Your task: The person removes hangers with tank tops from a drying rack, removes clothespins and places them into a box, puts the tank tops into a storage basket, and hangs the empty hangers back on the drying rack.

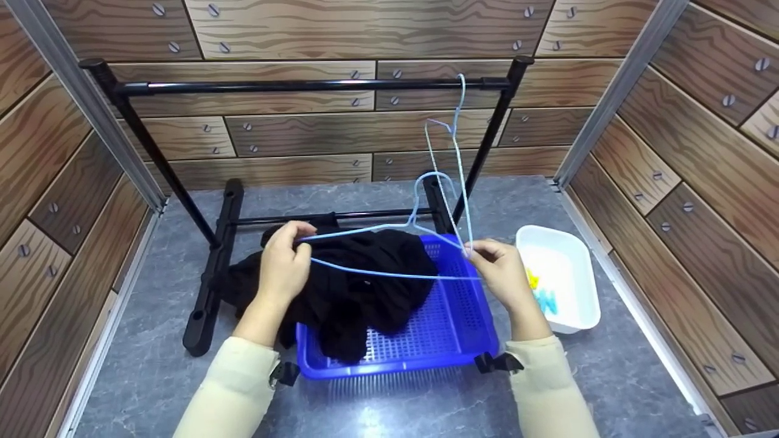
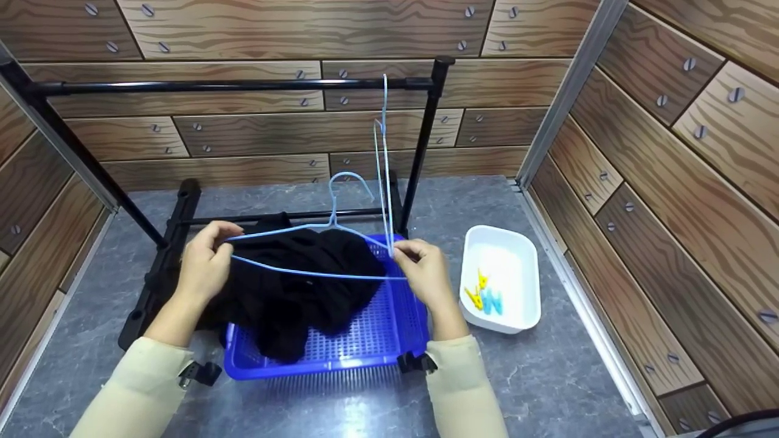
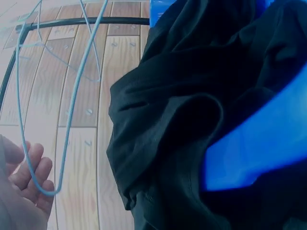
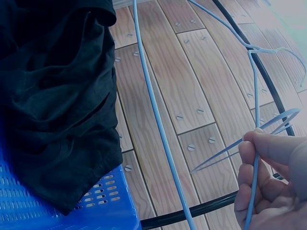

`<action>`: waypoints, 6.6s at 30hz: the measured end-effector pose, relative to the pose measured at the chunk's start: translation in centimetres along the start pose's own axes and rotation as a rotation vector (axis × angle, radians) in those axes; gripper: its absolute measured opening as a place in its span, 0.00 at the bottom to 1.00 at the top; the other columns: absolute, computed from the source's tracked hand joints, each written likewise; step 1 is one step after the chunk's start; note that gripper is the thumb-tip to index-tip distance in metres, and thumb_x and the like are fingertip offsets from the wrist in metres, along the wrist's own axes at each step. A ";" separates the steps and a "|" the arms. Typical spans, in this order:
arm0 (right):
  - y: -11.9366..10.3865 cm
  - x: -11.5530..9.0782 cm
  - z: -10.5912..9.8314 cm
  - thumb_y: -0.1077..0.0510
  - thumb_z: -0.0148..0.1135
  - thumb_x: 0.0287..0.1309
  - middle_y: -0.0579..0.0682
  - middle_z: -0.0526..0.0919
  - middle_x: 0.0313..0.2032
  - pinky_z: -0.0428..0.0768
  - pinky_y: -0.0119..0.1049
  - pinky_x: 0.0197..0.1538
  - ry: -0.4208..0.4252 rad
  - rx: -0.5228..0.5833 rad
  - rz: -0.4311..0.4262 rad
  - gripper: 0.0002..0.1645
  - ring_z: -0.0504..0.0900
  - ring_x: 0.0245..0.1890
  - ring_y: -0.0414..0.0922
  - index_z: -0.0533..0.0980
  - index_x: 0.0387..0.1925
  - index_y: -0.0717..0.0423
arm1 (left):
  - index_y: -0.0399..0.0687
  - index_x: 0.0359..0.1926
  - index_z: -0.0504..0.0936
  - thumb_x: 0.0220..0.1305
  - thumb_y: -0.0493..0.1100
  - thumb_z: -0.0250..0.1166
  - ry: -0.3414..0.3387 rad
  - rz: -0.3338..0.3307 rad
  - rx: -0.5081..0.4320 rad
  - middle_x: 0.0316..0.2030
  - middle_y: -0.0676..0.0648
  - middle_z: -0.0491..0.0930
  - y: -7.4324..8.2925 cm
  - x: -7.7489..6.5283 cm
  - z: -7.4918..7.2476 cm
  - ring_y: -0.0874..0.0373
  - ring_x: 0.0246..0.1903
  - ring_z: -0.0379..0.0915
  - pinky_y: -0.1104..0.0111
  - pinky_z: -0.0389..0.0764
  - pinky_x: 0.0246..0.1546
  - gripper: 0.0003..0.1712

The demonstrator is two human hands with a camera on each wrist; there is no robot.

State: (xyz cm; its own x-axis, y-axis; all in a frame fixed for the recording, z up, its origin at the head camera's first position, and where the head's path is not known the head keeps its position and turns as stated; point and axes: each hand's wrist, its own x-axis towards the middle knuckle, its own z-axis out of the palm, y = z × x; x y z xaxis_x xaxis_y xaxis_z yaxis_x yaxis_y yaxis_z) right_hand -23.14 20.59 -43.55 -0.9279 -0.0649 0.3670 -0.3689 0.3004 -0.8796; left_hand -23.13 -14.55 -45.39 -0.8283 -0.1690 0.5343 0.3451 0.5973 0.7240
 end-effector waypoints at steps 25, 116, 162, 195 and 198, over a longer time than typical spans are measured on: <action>0.1 -0.1 2.0 0.71 0.62 0.51 0.60 0.81 0.30 0.75 0.26 0.36 -0.063 0.014 0.011 0.06 0.77 0.29 0.39 0.80 0.32 0.71 | 0.53 0.32 0.81 0.61 0.51 0.59 -0.099 0.188 0.145 0.32 0.56 0.81 0.0 -0.9 1.6 0.59 0.37 0.73 0.61 0.66 0.41 0.10; -7.4 19.5 -2.2 0.50 0.55 0.57 0.57 0.51 0.68 0.42 0.43 0.68 -0.035 -1.026 -0.398 0.42 0.46 0.69 0.53 0.50 0.69 0.50 | 0.51 0.30 0.82 0.60 0.52 0.61 0.047 0.192 0.212 0.27 0.55 0.81 -1.7 -1.1 0.1 0.56 0.30 0.70 0.61 0.61 0.34 0.11; -6.6 19.9 -1.8 0.52 0.57 0.53 0.58 0.53 0.66 0.45 0.42 0.68 0.026 -1.015 -0.435 0.43 0.47 0.67 0.55 0.52 0.68 0.52 | 0.48 0.33 0.83 0.63 0.56 0.56 0.408 -0.005 0.391 0.30 0.49 0.82 3.0 5.6 -1.5 0.49 0.33 0.70 0.57 0.62 0.36 0.18; -6.6 19.7 -1.5 0.53 0.58 0.52 0.57 0.51 0.67 0.45 0.43 0.68 0.039 -1.009 -0.416 0.43 0.46 0.68 0.54 0.51 0.68 0.53 | 0.48 0.34 0.82 0.61 0.45 0.60 0.203 -0.157 0.256 0.31 0.48 0.81 3.9 7.0 3.5 0.49 0.34 0.77 0.56 0.72 0.37 0.08; -6.6 19.7 -1.5 0.53 0.58 0.53 0.57 0.50 0.67 0.44 0.42 0.68 0.035 -1.011 -0.407 0.44 0.45 0.68 0.54 0.51 0.69 0.52 | 0.48 0.34 0.83 0.61 0.45 0.60 0.177 -0.156 0.217 0.33 0.48 0.82 3.9 6.8 4.1 0.49 0.36 0.77 0.56 0.72 0.38 0.08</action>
State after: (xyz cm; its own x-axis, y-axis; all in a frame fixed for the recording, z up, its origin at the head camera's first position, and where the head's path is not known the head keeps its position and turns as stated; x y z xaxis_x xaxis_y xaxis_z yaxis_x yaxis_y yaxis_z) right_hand -38.91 18.73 -30.05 -0.7383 -0.3137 0.5970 -0.4187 0.9072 -0.0411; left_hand -29.23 -10.18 -40.67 -0.7677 -0.3943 0.5052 0.1018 0.7033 0.7036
